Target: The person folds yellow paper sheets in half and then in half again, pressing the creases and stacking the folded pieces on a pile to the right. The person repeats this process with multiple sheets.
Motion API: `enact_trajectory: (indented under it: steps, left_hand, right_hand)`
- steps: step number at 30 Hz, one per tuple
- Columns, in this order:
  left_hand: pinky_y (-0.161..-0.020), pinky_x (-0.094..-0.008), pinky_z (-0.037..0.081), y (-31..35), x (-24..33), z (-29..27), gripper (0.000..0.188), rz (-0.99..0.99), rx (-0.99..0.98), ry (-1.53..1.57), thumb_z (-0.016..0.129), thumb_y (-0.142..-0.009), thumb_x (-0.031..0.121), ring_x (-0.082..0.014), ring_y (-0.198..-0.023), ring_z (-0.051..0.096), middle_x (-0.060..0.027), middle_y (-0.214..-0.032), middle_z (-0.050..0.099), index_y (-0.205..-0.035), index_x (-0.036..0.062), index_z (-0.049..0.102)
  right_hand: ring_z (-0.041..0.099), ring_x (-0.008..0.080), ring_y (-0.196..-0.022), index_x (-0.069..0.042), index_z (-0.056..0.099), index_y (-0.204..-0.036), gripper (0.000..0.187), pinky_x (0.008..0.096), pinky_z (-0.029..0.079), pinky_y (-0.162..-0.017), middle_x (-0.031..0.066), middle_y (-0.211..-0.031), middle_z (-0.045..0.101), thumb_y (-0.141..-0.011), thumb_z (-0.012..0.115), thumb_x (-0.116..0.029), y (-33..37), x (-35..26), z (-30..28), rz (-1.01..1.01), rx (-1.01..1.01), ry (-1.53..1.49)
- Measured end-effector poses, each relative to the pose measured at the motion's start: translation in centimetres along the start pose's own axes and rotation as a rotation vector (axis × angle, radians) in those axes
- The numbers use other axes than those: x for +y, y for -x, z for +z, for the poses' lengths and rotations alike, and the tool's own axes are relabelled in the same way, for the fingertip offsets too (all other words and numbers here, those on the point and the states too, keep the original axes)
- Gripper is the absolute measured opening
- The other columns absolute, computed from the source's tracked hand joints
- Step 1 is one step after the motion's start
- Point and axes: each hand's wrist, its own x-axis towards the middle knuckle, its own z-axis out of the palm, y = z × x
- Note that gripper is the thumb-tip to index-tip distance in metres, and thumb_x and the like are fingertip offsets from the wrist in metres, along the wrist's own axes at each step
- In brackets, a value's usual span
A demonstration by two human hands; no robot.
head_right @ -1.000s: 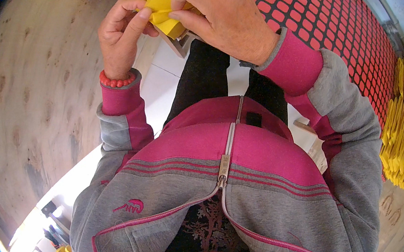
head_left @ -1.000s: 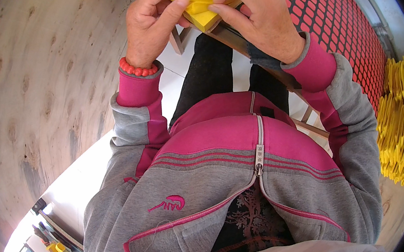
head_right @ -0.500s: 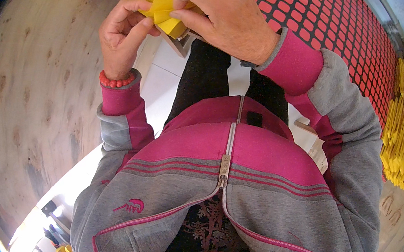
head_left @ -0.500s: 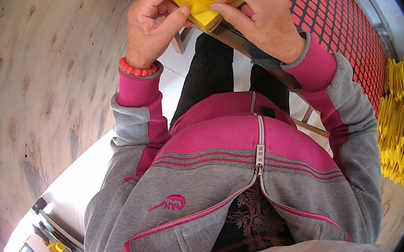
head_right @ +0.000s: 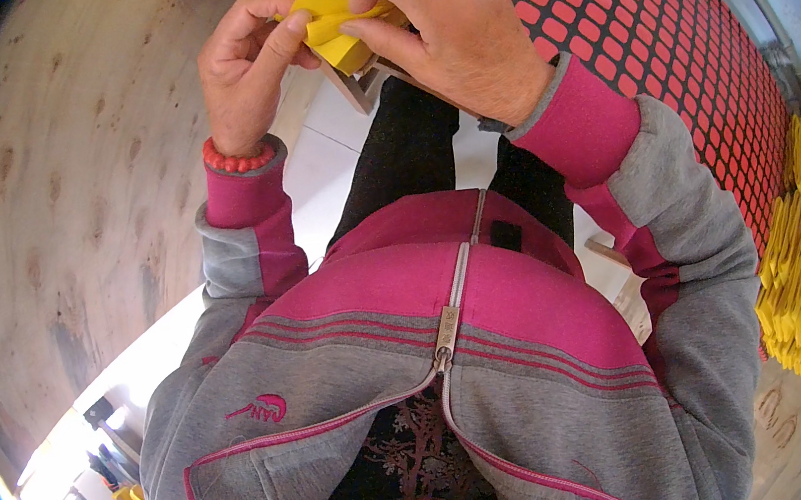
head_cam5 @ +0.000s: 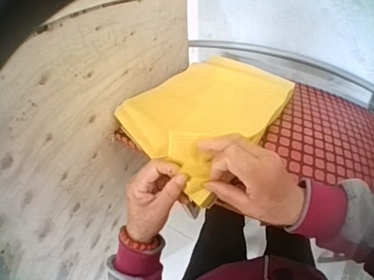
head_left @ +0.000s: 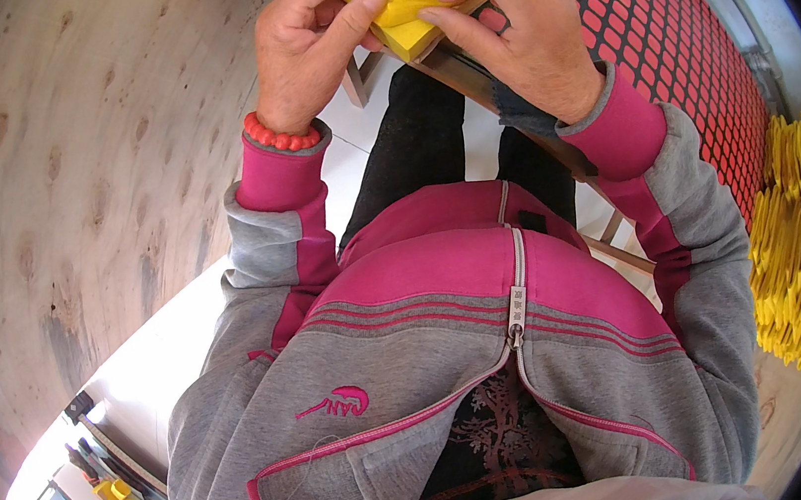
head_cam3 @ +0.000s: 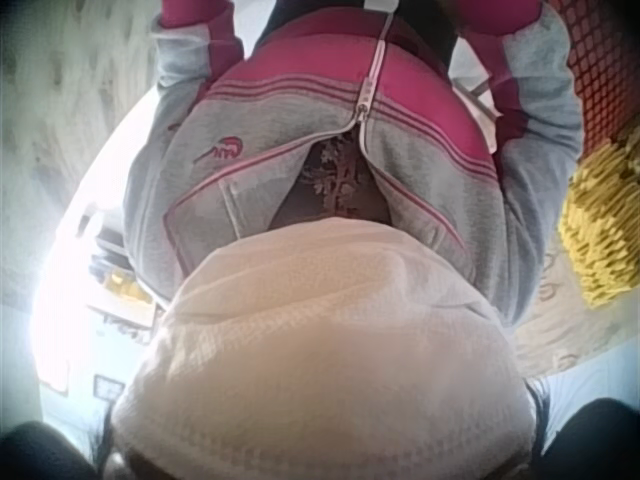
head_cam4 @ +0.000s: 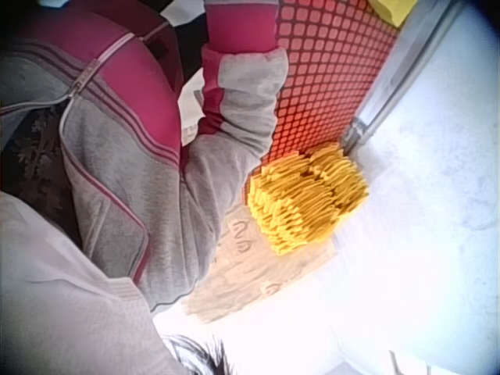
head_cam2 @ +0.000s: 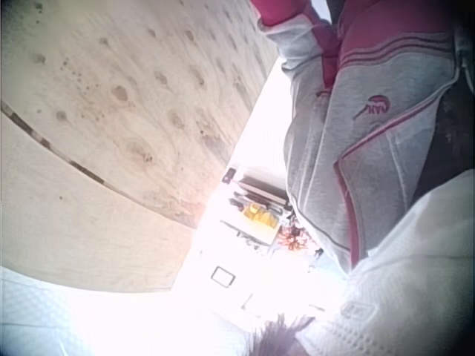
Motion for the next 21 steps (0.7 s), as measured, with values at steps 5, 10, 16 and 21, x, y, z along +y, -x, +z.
enact_trajectory:
  steps: [5,10,16,21]
  left_hand:
    - [-0.066,-0.0242,0.057,-0.02,0.12,0.24,0.016,-0.014,0.033,0.025,0.065,-0.102,0.012,-0.0125,-0.074,0.069,-0.0060,-0.095,0.070,-0.113,-0.0003,0.065]
    - [-0.065,-0.0241,0.057,0.00,0.10,0.36,0.016,-0.004,0.047,0.027,0.065,-0.102,0.012,-0.0121,-0.072,0.069,-0.0057,-0.094,0.070,-0.113,0.0001,0.066]
    - [-0.064,-0.0239,0.057,-0.14,0.01,0.20,0.016,0.009,0.037,0.051,0.065,-0.102,0.013,-0.0114,-0.072,0.069,-0.0055,-0.093,0.070,-0.113,0.0006,0.066]
    - [-0.067,-0.0246,0.058,-0.41,0.05,-0.50,0.016,-0.027,0.004,0.046,0.063,-0.102,0.011,-0.0122,-0.073,0.069,-0.0060,-0.094,0.070,-0.115,0.0003,0.065]
  right_hand:
    - [0.071,0.0297,-0.090,-0.002,0.063,-0.096,0.021,0.0336,0.057,-0.076,0.0211,-0.122,0.067,-0.081,0.078,-0.001,-0.02,-0.13,-0.03,-0.054,-0.014,0.048]
    - [0.071,0.0308,-0.095,-0.001,0.065,-0.096,0.017,0.0336,0.058,-0.079,0.0225,-0.123,0.067,-0.083,0.076,-0.002,-0.17,-0.36,0.01,-0.230,0.021,0.166]
    - [0.070,0.0342,-0.100,-0.001,0.062,-0.092,0.015,0.0354,0.057,-0.083,0.0248,-0.123,0.068,-0.083,0.075,-0.002,-0.13,-0.38,-0.09,-0.064,-0.044,0.046]
    - [0.070,0.0361,-0.102,-0.002,0.061,-0.091,0.017,0.0364,0.055,-0.086,0.0261,-0.122,0.068,-0.082,0.076,-0.001,-0.42,0.01,0.20,-0.012,-0.043,-0.014]
